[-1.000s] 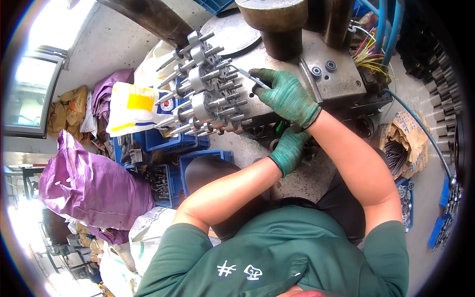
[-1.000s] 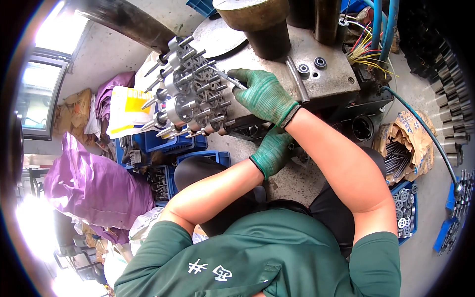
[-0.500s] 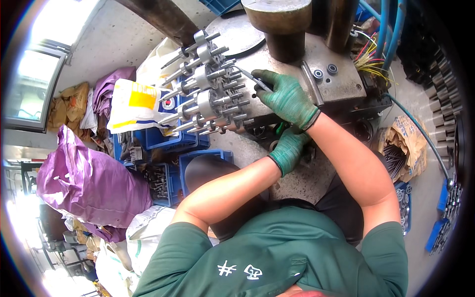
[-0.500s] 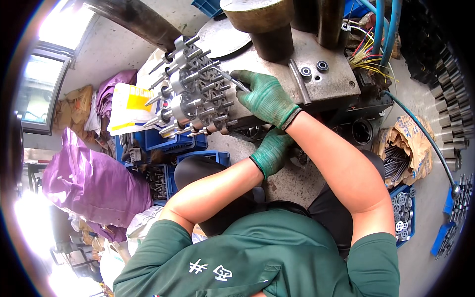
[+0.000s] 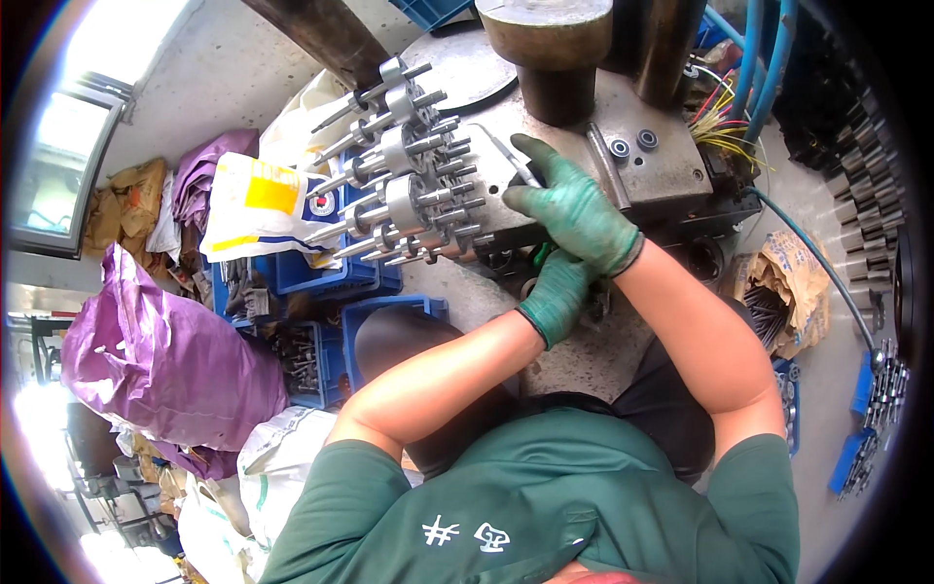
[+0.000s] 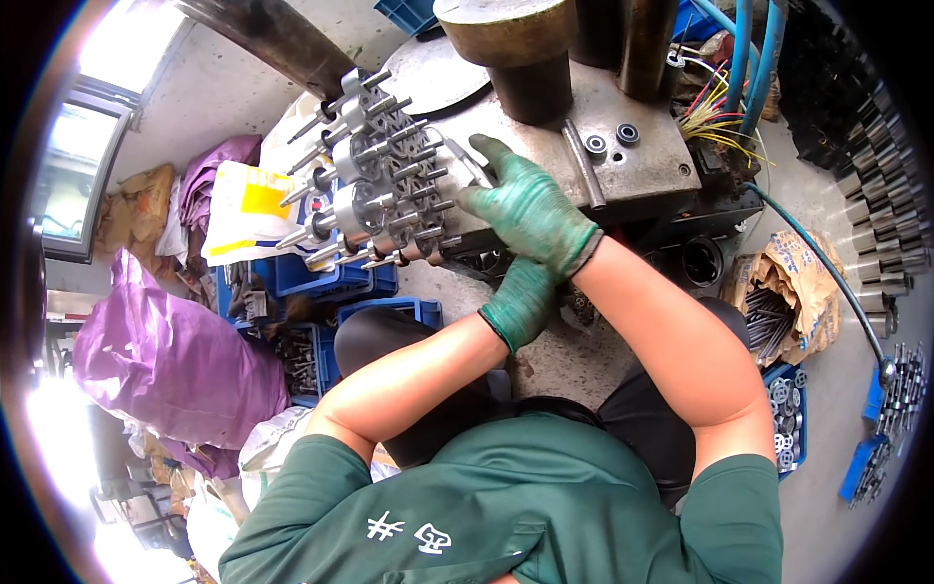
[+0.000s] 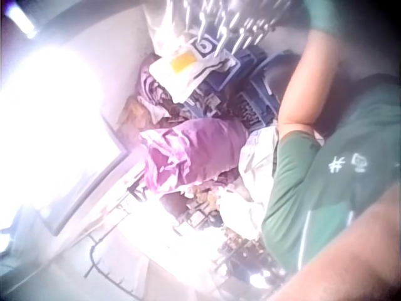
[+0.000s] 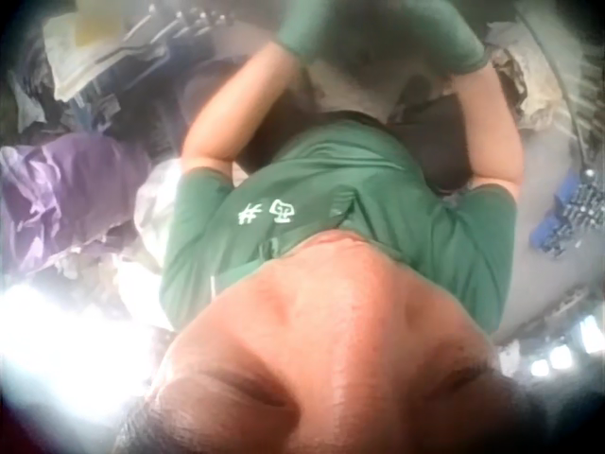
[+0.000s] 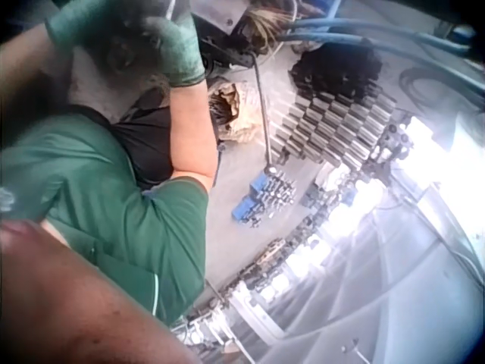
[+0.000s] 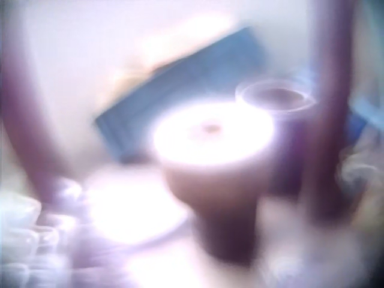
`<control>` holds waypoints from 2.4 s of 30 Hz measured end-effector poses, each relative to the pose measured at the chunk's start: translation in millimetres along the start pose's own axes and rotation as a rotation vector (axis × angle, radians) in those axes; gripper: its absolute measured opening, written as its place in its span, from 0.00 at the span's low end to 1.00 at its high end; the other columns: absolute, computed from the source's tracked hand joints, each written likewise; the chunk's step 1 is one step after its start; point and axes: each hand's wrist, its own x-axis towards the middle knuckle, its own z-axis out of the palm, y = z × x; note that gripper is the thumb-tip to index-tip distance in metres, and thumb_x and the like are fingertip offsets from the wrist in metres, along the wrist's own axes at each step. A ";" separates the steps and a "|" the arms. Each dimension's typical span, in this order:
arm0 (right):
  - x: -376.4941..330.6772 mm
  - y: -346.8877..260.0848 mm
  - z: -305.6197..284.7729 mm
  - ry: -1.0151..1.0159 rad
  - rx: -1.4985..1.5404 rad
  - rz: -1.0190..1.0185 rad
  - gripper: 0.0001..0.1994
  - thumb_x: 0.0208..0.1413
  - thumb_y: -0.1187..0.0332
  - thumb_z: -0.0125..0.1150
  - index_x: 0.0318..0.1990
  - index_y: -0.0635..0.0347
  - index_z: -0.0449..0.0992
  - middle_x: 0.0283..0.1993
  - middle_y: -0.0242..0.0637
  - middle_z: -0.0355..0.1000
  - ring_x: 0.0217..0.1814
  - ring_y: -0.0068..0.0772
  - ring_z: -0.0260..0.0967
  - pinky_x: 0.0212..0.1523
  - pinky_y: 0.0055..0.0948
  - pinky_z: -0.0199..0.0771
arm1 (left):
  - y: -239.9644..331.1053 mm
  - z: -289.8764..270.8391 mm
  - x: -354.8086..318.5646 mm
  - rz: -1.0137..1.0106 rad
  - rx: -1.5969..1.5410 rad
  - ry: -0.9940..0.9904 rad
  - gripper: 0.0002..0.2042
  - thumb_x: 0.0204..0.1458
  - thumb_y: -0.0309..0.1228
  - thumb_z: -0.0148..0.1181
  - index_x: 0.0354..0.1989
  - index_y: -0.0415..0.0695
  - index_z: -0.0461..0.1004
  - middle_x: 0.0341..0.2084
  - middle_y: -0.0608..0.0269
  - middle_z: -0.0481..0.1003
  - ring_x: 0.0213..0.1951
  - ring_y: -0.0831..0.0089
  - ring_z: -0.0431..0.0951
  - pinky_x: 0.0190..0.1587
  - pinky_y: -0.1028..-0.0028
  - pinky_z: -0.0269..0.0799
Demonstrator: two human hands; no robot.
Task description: The person assembles metal components using a press machine. The person picks up metal pins and small circular rings, positions them on the press, and uses a handheld tool to secure them.
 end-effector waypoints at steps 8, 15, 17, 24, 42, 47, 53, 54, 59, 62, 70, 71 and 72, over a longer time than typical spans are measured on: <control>-45.5 -3.3 -71.9 0.078 0.070 0.075 0.25 0.54 0.75 0.62 0.61 0.67 0.70 0.40 0.31 0.72 0.40 0.21 0.70 0.42 0.24 0.75 | 34.2 -10.4 -12.1 0.063 -0.235 -0.083 0.11 0.69 0.30 0.56 0.54 0.38 0.74 0.36 0.67 0.76 0.32 0.79 0.72 0.33 0.79 0.72; -80.0 -6.0 -72.6 0.032 0.349 0.237 0.29 0.57 0.75 0.64 0.67 0.70 0.65 0.43 0.33 0.76 0.39 0.22 0.72 0.46 0.23 0.75 | 49.5 -0.3 -21.4 0.102 -0.257 -0.101 0.07 0.69 0.28 0.53 0.50 0.40 0.72 0.37 0.63 0.74 0.34 0.77 0.75 0.37 0.78 0.73; -83.1 -4.6 -82.1 -0.029 0.426 0.299 0.35 0.56 0.74 0.64 0.72 0.66 0.61 0.48 0.35 0.75 0.46 0.22 0.72 0.52 0.25 0.75 | 51.7 2.0 -22.3 0.083 -0.267 -0.072 0.07 0.67 0.29 0.54 0.49 0.41 0.73 0.37 0.63 0.74 0.33 0.76 0.74 0.37 0.77 0.73; -93.9 -7.3 -87.2 0.025 0.001 0.084 0.41 0.51 0.73 0.68 0.75 0.62 0.59 0.55 0.40 0.74 0.55 0.37 0.72 0.62 0.34 0.71 | 56.8 -16.8 -4.5 0.068 -0.287 -0.063 0.08 0.65 0.30 0.57 0.50 0.49 0.72 0.34 0.67 0.74 0.31 0.77 0.75 0.34 0.75 0.73; -87.0 -17.6 -87.8 0.116 -1.024 -0.514 0.31 0.36 0.82 0.64 0.55 0.57 0.80 0.51 0.46 0.76 0.52 0.55 0.73 0.54 0.46 0.76 | 71.0 -14.0 -7.4 0.139 -0.423 -0.017 0.06 0.67 0.29 0.48 0.45 0.45 0.71 0.40 0.60 0.76 0.37 0.72 0.79 0.38 0.75 0.78; -84.9 -17.3 -86.3 0.085 -1.041 -0.456 0.31 0.36 0.82 0.65 0.56 0.58 0.80 0.52 0.46 0.76 0.51 0.55 0.73 0.54 0.46 0.76 | 71.0 -14.4 -8.4 0.125 -0.418 0.016 0.06 0.67 0.29 0.48 0.45 0.45 0.72 0.38 0.62 0.76 0.37 0.74 0.78 0.37 0.76 0.77; -83.4 -15.0 -83.6 0.096 -1.064 -0.450 0.32 0.36 0.81 0.67 0.57 0.56 0.80 0.53 0.45 0.76 0.51 0.54 0.73 0.54 0.45 0.77 | 70.7 -18.3 -7.9 0.123 -0.426 -0.005 0.04 0.63 0.29 0.56 0.43 0.49 0.71 0.39 0.65 0.75 0.38 0.71 0.78 0.38 0.73 0.75; -83.0 -13.8 -83.0 0.096 -1.066 -0.446 0.32 0.36 0.81 0.67 0.57 0.56 0.80 0.53 0.45 0.76 0.52 0.53 0.73 0.54 0.45 0.77 | 69.6 -20.7 -6.9 0.125 -0.426 -0.008 0.04 0.63 0.30 0.57 0.43 0.49 0.71 0.39 0.65 0.75 0.38 0.71 0.78 0.38 0.73 0.75; -76.5 -9.3 -85.3 0.063 -0.977 -0.369 0.31 0.40 0.80 0.64 0.59 0.58 0.78 0.52 0.48 0.77 0.52 0.53 0.75 0.55 0.44 0.77 | 68.0 -21.9 -7.3 0.157 -0.504 0.009 0.06 0.63 0.31 0.58 0.45 0.47 0.71 0.43 0.59 0.75 0.41 0.67 0.79 0.41 0.71 0.76; -65.9 -1.2 -83.9 0.076 -0.639 -0.243 0.30 0.44 0.80 0.58 0.61 0.62 0.77 0.53 0.53 0.78 0.55 0.52 0.77 0.58 0.41 0.77 | 62.7 -10.3 -8.8 0.111 -0.580 -0.010 0.09 0.63 0.31 0.58 0.47 0.43 0.70 0.45 0.52 0.75 0.44 0.62 0.79 0.45 0.67 0.79; -18.4 16.3 -35.5 -0.023 -0.211 0.030 0.28 0.55 0.73 0.56 0.66 0.60 0.74 0.50 0.53 0.81 0.50 0.37 0.80 0.55 0.32 0.79 | -5.6 1.0 -2.8 -0.076 -0.371 0.032 0.16 0.57 0.21 0.47 0.54 0.40 0.71 0.38 0.54 0.76 0.36 0.62 0.79 0.33 0.64 0.77; -10.8 24.2 -31.5 -0.020 -0.215 0.037 0.27 0.57 0.72 0.57 0.66 0.60 0.74 0.49 0.53 0.81 0.49 0.36 0.80 0.55 0.32 0.79 | -8.2 4.1 -3.9 -0.077 -0.324 0.034 0.16 0.58 0.22 0.47 0.54 0.40 0.71 0.38 0.55 0.76 0.36 0.62 0.79 0.32 0.64 0.77; -5.0 28.7 -26.6 -0.019 -0.248 -0.007 0.26 0.60 0.70 0.58 0.67 0.59 0.73 0.48 0.51 0.82 0.42 0.32 0.81 0.50 0.31 0.81 | -9.4 6.8 -7.7 -0.075 -0.280 0.039 0.15 0.58 0.22 0.47 0.54 0.41 0.71 0.38 0.55 0.76 0.35 0.62 0.79 0.31 0.64 0.77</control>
